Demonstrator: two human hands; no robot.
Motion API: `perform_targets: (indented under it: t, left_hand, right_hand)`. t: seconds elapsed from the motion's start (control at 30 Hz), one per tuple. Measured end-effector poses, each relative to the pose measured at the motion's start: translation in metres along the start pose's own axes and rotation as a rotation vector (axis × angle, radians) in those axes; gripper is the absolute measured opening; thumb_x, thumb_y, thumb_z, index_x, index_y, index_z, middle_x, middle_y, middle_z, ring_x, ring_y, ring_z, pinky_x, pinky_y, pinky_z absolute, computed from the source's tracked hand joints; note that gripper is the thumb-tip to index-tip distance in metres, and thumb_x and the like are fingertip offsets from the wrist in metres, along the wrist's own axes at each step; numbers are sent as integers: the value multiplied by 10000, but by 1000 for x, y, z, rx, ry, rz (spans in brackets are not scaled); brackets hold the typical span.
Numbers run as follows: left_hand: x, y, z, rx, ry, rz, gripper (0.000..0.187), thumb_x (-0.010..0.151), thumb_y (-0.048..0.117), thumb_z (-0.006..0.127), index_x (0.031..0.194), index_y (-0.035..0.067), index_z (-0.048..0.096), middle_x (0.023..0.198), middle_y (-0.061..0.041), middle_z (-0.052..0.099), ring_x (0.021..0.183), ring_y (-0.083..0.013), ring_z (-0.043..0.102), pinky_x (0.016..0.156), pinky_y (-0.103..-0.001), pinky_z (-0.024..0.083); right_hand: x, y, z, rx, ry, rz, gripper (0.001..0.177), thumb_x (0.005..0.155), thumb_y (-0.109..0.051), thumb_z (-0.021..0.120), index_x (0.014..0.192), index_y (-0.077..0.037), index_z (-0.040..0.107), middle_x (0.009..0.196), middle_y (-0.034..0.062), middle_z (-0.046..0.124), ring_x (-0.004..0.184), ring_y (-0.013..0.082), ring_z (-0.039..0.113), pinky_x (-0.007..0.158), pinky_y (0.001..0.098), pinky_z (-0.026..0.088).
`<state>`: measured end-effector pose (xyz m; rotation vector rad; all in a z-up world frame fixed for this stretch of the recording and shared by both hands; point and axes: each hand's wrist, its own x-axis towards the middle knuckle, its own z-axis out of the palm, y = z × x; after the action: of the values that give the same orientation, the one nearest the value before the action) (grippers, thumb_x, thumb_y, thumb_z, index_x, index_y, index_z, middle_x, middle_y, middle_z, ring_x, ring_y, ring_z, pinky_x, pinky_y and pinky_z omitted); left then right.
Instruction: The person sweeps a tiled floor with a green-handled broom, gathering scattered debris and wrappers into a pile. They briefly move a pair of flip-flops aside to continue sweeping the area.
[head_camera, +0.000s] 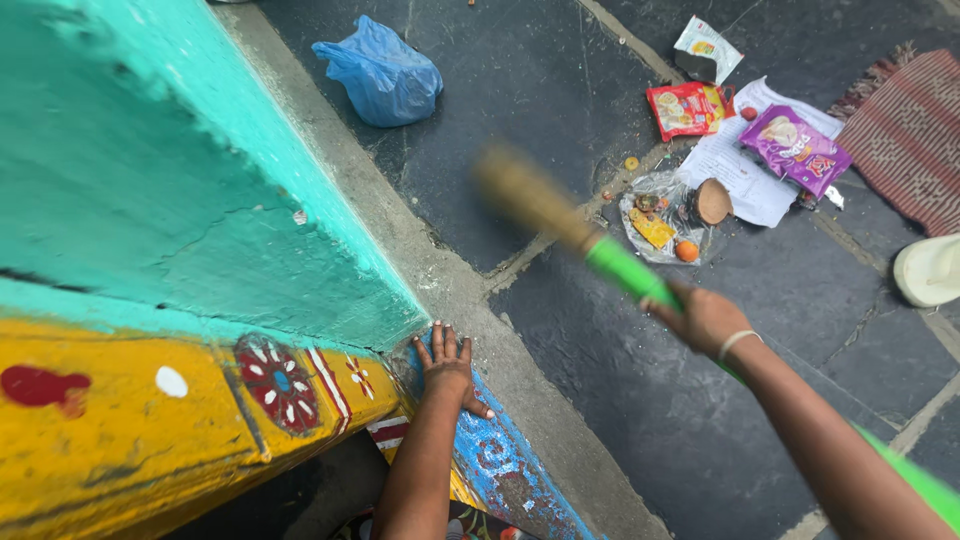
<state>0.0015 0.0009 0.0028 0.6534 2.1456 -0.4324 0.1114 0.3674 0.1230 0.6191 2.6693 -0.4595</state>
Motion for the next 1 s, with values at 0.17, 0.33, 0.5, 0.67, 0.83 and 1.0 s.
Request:
perform_targets:
  t: [0.17,0.33,0.5,0.67,0.83,1.0]
  left_hand:
    - [-5,1,-2,-16,6,-15,1597,481,836,852,1661,147,24,1710,-244,-136,1523,-457,-302,1159,-750,-98]
    - [-6,-1,-5,-1,5,-6,1598,493,841,843,1662,142,6,1704,-242,-141,1520,-461,-295,1150,-770,-75]
    - [-8,-3,-4,-33,2,21,1591,485,829,845,1662,157,11,1701,-251,-146,1524,-456,-301,1147,-786,-70]
    - [-3,-5,-3,-53,2,38,1587,483,817,857,1657,140,33,1699,-260,-144,1511,-455,-321,1136,-790,-97]
    - [-1,-6,0,-90,19,49,1584,467,793,884,1659,157,58,1700,-254,-140,1510,-442,-325,1131,-788,-109]
    - [-4,-6,0,-87,6,35,1545,458,813,863,1651,172,121,1728,-212,-145,1538,-428,-303,1124,-818,-85]
  right_hand:
    - [-23,-47,-6,-305,-267,-133,619,916,-692,488,1316,-245,639,1047,136,764,994,323,747,911,470,578]
    - [20,-87,15,-76,165,54,657,963,-609,522,1388,-112,577,1005,192,764,935,374,743,825,497,586]
    - [-6,-96,12,-105,-85,-148,629,945,-653,537,1379,-198,573,1020,153,759,909,318,753,825,469,595]
    - [0,-79,-27,-298,-115,57,581,982,-615,508,1365,-180,541,926,127,764,823,292,777,735,458,642]
    - [-30,-21,-65,-374,9,-61,593,927,-625,530,1340,-201,557,903,131,763,821,339,763,732,474,613]
    - [-72,18,-51,-508,-313,-58,578,918,-679,492,1345,-294,544,942,94,776,892,297,785,813,457,619]
